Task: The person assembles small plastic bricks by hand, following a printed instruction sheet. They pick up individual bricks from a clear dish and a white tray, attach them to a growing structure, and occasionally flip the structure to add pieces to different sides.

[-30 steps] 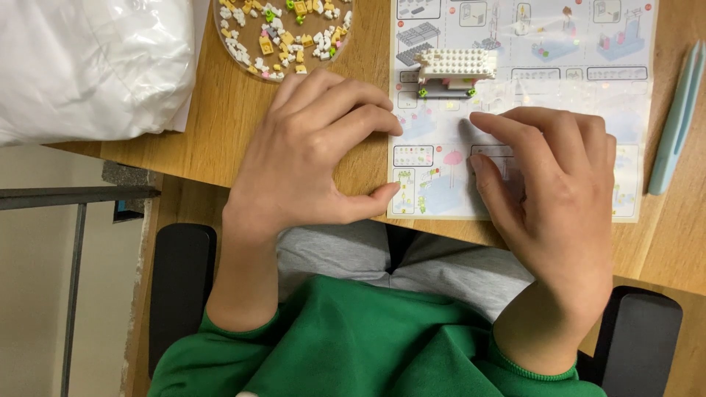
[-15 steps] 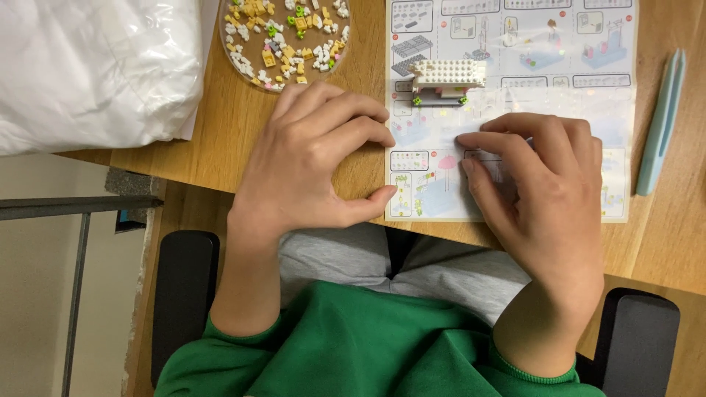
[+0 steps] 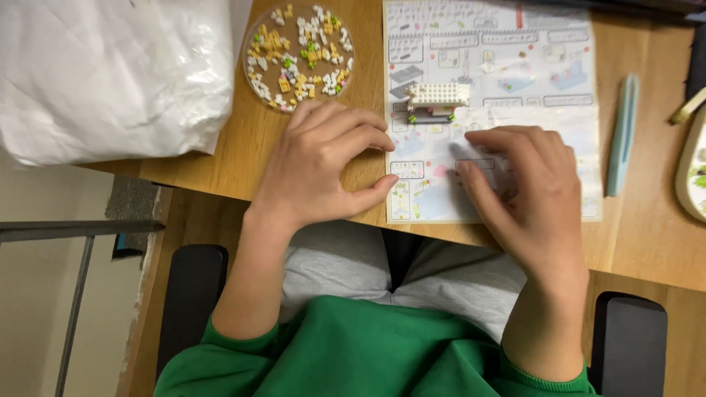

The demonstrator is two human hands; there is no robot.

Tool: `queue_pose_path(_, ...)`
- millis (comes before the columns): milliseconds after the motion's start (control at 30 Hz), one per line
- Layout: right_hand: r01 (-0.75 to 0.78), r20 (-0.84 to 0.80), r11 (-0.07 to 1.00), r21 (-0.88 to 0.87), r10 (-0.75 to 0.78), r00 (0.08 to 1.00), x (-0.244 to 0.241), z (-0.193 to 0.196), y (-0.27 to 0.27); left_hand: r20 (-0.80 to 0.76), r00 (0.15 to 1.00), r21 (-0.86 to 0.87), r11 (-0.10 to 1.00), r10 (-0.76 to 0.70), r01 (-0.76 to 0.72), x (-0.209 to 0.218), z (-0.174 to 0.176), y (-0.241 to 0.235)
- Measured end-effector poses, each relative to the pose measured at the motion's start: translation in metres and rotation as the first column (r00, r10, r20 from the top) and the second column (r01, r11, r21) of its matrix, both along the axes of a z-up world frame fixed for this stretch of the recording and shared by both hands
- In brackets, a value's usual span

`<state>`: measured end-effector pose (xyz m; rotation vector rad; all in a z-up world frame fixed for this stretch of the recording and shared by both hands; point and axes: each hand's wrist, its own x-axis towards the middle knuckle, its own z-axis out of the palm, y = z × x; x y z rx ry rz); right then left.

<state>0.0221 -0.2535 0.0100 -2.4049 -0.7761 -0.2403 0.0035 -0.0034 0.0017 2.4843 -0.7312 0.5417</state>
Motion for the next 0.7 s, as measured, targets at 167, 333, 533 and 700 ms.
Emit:
queue_pose_path(167, -0.026, -0.102, 0.997, 0.068, 0.032, 0.994, 0.002, 0.013, 0.0, -0.008, 1.0, 0.006, 1.0, 0.0, 0.0, 0.002, 0.004, -0.001)
queue_pose_path(333, -0.001, 0.043, 0.983, 0.182, -0.007, 0.999, 0.0, 0.044, -0.029, 0.054, 0.998, 0.008, 1.0, 0.021, -0.022, 0.001, 0.011, 0.002)
queue_pose_path(533, -0.059, 0.193, 0.985, 0.16, 0.027, 0.981, 0.004, 0.065, -0.054, 0.108, 0.981, -0.002, 0.987, 0.159, -0.16, -0.005, 0.017, 0.018)
queue_pose_path(700, 0.022, 0.128, 0.995, 0.1, -0.035, 0.991, 0.01, 0.043, -0.058, 0.097, 0.961, 0.031, 0.964, 0.26, -0.264, -0.019, 0.014, 0.028)
